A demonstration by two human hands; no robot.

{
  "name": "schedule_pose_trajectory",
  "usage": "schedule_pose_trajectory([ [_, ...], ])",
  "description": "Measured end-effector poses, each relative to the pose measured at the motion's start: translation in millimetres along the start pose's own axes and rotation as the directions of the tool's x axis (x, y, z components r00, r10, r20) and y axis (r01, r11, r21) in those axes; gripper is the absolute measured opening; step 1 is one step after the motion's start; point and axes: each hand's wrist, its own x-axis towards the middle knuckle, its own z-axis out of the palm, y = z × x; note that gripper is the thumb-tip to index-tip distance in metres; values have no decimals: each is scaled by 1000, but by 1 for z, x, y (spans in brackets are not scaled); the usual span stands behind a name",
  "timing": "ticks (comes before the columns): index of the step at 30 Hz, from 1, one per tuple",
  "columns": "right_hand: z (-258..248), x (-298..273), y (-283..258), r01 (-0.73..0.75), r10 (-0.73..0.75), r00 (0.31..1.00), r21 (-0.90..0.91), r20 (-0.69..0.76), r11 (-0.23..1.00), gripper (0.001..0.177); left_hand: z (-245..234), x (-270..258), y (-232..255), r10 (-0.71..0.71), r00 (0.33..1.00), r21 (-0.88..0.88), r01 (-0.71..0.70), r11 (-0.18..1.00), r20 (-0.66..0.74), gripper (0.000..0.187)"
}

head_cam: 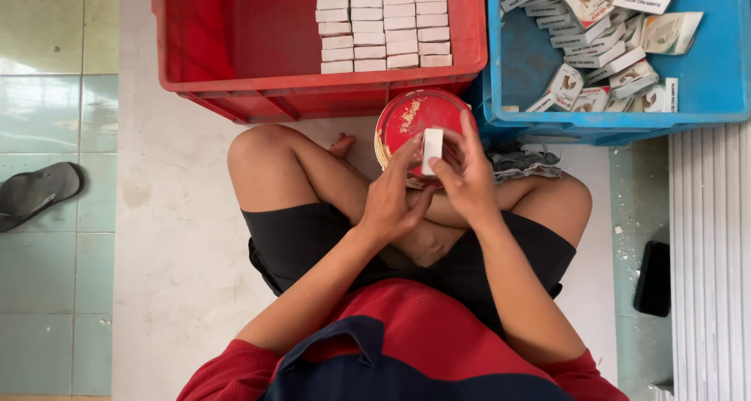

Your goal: The person wipes small boxes with a cloth and stacks them inside a red plastic crate while sitting on the floor.

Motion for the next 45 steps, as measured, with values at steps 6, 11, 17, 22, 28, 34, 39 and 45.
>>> schedule_pose_trajectory([
  [6, -20, 21, -13, 29, 55, 983, -441, 177, 897, 38, -28, 28, 12, 12, 985, 55, -22, 998, 173, 73],
  [11, -21, 7, -33, -78, 46, 997, -657, -65, 750, 44, -17, 28, -19, 17, 992, 214, -45, 976, 127, 57],
  [17, -11, -11, -28, -191, 156, 981, -437, -115, 879, 56, -17, 30, 2, 111, 994, 286, -103, 953, -10, 38],
  [22, -14, -15, -22, -159, 160, 987, -410, -30, 898, 63, -23, 36, -2, 206, 978, 491, -186, 851, 13, 26],
  [28, -20, -22, -14, -128, 139, 990, -414, -2, 901, 66, -41, 55, 15, 110, 966, 526, -221, 821, 233, 24],
  [34, -16, -25, -37, -110, 125, 992, -465, 3, 878, 68, -35, 63, 18, 167, 935, 551, -322, 770, 313, 24],
  [39, -16, -28, -37, 18, 22, 999, -685, 50, 728, 75, -39, 65, 18, 315, 898, 604, -439, 665, 307, 20],
  [45, -19, -13, -67, 364, -258, 924, -852, 281, 376, 61, -46, 83, 16, 335, 869, 545, -490, 681, 363, 20],
])
